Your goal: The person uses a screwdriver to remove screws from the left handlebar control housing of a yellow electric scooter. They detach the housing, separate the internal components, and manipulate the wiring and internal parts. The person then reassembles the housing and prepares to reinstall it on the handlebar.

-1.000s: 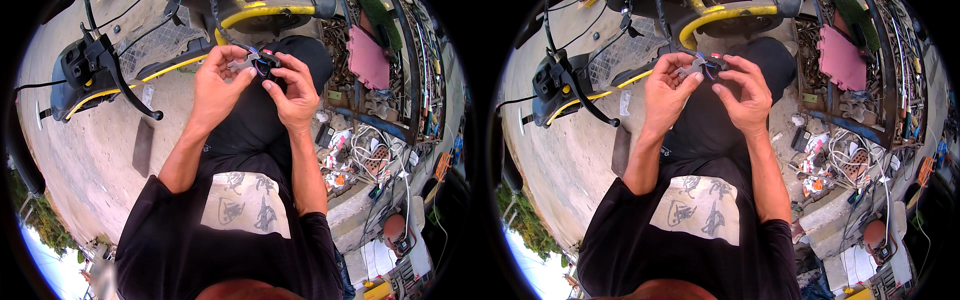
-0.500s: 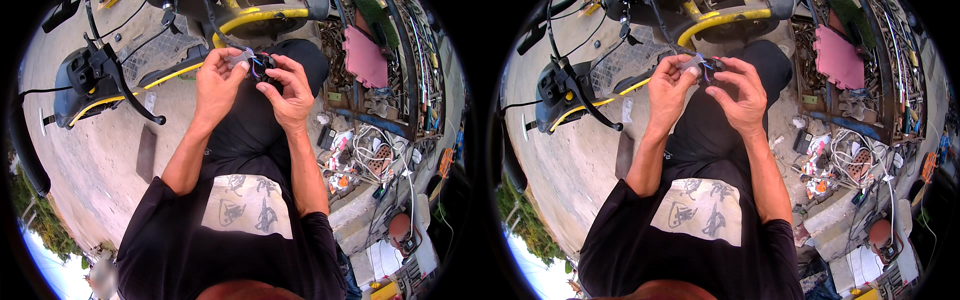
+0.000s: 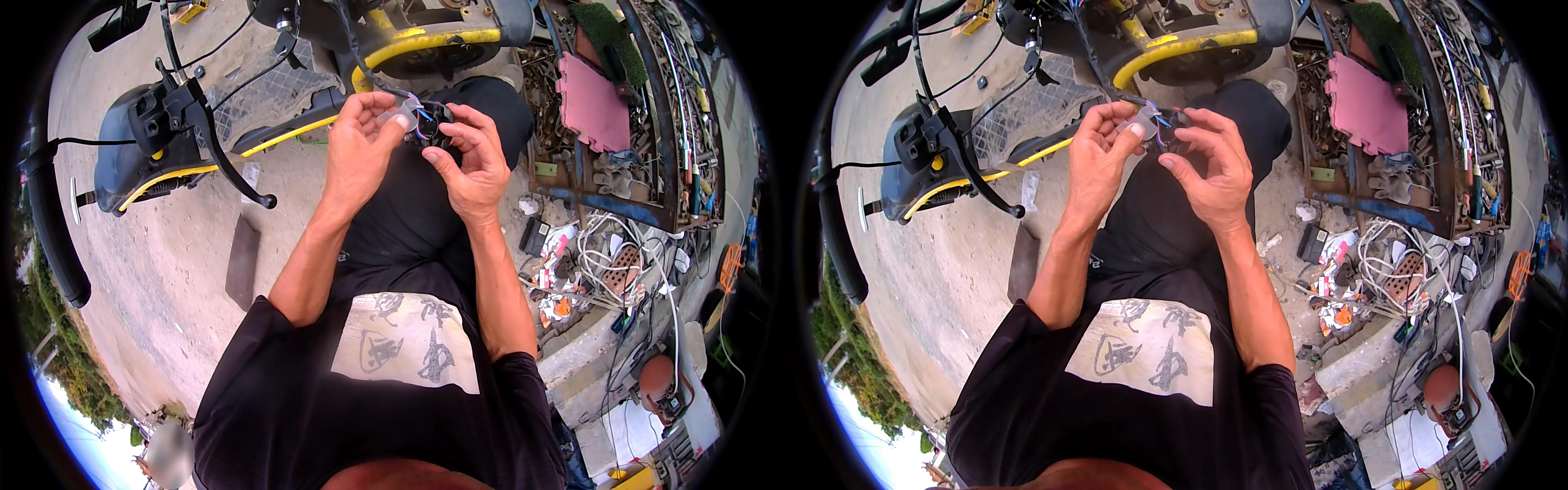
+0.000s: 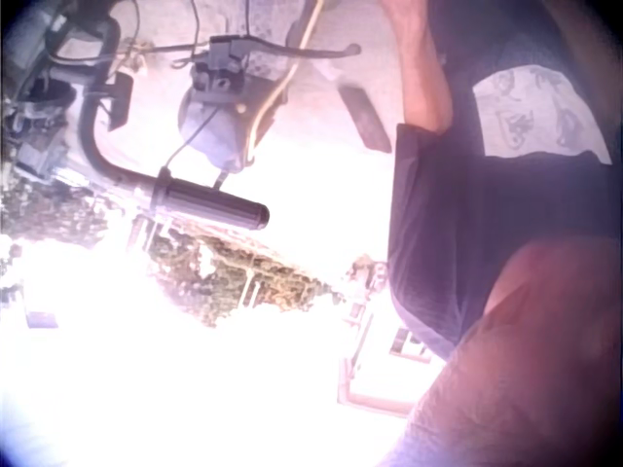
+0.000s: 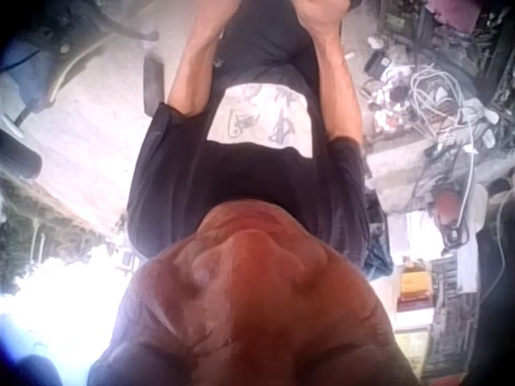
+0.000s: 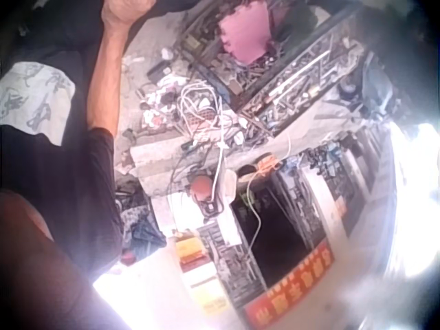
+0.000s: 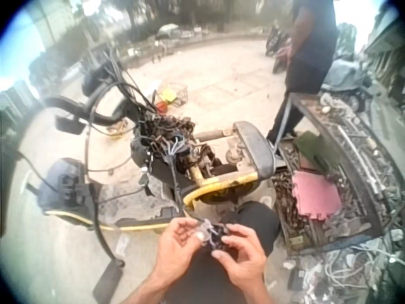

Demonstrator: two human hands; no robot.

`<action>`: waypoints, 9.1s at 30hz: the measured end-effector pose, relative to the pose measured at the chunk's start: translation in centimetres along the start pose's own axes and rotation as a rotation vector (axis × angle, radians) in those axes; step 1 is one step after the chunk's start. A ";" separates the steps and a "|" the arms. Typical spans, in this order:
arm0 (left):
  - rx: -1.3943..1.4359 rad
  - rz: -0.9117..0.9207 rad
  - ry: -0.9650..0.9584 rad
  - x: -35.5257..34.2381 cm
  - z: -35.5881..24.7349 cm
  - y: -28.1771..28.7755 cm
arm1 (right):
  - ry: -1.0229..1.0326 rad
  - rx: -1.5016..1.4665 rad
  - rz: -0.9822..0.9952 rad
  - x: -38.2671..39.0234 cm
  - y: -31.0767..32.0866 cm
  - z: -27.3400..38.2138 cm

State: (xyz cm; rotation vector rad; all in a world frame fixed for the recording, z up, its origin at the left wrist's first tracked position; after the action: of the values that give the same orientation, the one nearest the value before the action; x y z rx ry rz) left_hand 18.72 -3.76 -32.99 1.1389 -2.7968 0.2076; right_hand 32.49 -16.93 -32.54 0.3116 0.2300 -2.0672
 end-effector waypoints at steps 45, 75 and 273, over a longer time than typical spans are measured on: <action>-0.007 -0.268 -0.279 -4.2 -4.6 2.8 | -0.066 -0.049 -0.049 1.1 0.5 0.0; 0.353 -0.274 -0.458 -7.5 -10.3 4.9 | -0.058 -0.092 -0.058 1.0 0.7 -1.2; 0.204 -0.026 -0.038 -12.5 4.3 -4.4 | -0.295 0.293 -0.134 -11.6 6.7 -4.3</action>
State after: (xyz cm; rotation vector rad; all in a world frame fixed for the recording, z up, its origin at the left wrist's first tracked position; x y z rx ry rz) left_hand 30.44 0.98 -38.84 1.2325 -2.8441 0.4830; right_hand 44.40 -9.39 -33.24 0.1662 -0.2382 -2.2499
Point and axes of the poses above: each hand's wrist, its own x-axis away from the middle knuckle, its own y-axis out of the back of the hand, z = x × y, the point moved 10 cm from there along -x, towards the middle knuckle, and after that the axes turned 14 degrees about z, right-handed, at the moved point
